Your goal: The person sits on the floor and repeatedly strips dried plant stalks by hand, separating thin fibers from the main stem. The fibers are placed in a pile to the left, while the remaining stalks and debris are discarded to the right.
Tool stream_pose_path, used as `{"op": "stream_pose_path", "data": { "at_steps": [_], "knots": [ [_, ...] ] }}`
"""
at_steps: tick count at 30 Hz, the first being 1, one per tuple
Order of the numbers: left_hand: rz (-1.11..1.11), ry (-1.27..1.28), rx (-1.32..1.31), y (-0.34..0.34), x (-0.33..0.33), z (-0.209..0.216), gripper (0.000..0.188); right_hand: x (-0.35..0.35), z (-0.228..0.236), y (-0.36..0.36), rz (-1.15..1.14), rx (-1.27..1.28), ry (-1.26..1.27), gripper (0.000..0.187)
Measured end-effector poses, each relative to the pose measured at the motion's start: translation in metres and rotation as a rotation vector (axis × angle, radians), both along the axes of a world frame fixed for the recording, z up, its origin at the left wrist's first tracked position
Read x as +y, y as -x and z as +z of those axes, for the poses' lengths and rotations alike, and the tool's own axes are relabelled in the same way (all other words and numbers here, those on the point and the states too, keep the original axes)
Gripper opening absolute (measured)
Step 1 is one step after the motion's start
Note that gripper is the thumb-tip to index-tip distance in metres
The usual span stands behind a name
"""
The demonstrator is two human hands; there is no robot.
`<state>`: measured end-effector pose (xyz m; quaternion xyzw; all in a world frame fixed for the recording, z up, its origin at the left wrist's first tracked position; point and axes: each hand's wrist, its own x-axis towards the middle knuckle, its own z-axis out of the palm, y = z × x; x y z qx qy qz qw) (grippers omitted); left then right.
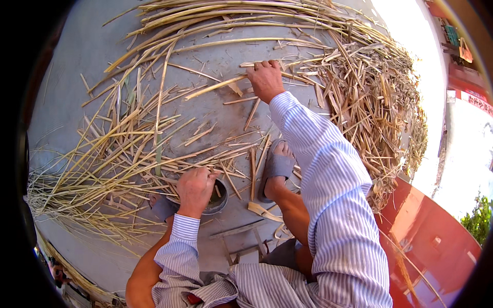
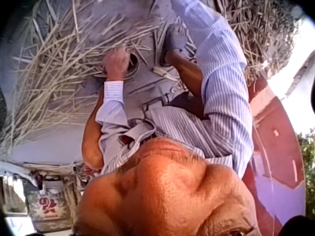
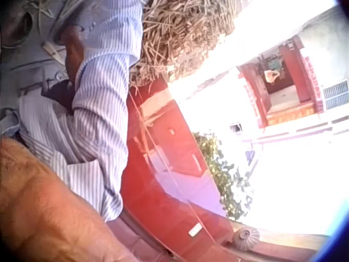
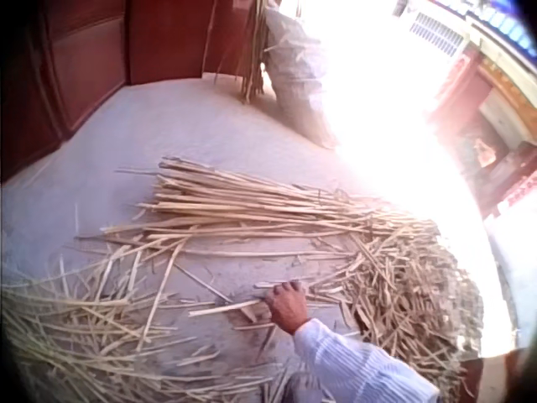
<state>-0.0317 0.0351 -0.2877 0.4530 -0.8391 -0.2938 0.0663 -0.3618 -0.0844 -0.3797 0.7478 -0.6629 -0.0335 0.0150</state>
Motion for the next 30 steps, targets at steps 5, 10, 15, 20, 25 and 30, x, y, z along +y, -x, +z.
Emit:
{"op": "stream_pose_path", "data": {
  "at_steps": [5,10,15,20,25,30],
  "knots": [
    [-0.040,0.514,0.159,0.045,-0.045,0.090,0.033,0.048,0.107,0.010,0.196,-0.143,0.094,0.017],
    [-0.269,0.641,-0.102,0.075,-0.066,0.165,0.029,0.082,0.219,-0.057,0.295,-0.374,0.310,0.025],
    [-0.275,0.688,-0.034,0.044,-0.064,0.234,0.017,0.136,0.294,-0.077,0.073,-0.559,0.615,0.028],
    [-0.184,0.771,-0.038,-0.039,-0.038,0.363,0.016,0.169,0.295,-0.050,-0.837,-1.852,0.107,0.034],
    [-0.107,0.811,0.005,-0.075,0.000,0.437,0.019,0.163,0.327,-0.016,-0.523,-2.772,0.016,0.030],
    [-0.143,0.796,-0.082,-0.095,0.024,0.464,0.019,0.143,0.357,-0.040,-0.407,-2.785,0.012,0.025]
  ]
}}
